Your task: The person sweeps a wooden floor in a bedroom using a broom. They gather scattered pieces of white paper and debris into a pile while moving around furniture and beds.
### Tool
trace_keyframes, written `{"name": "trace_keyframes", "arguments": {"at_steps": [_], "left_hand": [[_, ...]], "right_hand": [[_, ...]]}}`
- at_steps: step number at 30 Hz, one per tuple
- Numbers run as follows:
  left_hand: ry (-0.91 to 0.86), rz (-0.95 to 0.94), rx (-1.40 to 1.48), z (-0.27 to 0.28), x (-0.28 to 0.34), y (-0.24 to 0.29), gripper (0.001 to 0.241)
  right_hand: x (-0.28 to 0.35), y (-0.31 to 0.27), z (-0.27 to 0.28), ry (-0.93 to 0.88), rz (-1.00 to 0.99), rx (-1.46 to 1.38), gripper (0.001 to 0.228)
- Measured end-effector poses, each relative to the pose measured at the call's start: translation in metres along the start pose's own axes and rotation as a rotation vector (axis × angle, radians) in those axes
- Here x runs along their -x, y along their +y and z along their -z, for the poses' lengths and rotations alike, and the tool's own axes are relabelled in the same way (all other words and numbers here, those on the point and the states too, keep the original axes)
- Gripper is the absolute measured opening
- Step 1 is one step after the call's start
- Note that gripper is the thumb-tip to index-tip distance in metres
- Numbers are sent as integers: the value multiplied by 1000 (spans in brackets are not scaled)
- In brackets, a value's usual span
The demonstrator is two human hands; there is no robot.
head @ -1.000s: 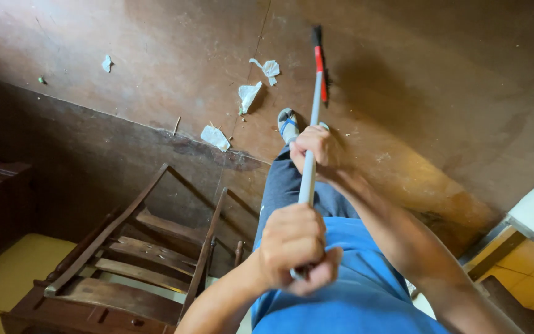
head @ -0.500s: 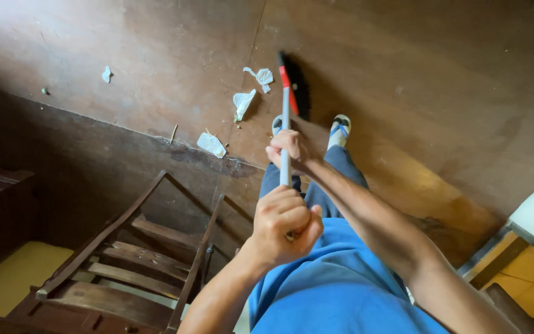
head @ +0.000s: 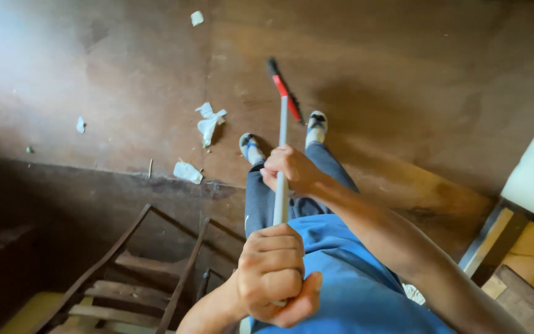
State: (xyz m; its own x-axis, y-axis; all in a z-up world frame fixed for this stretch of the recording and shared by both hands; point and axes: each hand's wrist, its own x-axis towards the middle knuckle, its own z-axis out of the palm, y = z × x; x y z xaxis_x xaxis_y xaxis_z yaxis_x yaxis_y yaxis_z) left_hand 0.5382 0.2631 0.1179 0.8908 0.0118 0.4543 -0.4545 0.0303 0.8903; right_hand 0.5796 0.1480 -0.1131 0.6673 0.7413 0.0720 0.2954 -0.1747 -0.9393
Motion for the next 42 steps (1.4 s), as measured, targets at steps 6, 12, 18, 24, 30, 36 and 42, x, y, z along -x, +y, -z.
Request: {"name": "trace_keyframes", "arguments": {"at_steps": [6, 12, 18, 24, 30, 36, 42], "left_hand": [[4, 37, 113, -101, -10, -73, 43], [79, 268, 222, -226, 13, -187, 45], [92, 322, 232, -315, 41, -273, 46], [44, 295, 57, -297, 0, -260, 42], [38, 221, -147, -238, -51, -193, 46], [125, 57, -296, -235, -70, -134, 37], [181, -20, -397, -198, -78, -95, 36]], "right_hand": [[99, 81, 117, 101, -152, 134, 27], [220, 242, 219, 164, -446, 292, 19], [279, 329, 293, 81, -456, 496, 18], [216, 300, 286, 94, -241, 272, 29], [115, 218, 245, 47, -91, 126, 45], [55, 163, 186, 28, 37, -71, 48], [-10, 93, 161, -137, 187, -139, 48]]}}
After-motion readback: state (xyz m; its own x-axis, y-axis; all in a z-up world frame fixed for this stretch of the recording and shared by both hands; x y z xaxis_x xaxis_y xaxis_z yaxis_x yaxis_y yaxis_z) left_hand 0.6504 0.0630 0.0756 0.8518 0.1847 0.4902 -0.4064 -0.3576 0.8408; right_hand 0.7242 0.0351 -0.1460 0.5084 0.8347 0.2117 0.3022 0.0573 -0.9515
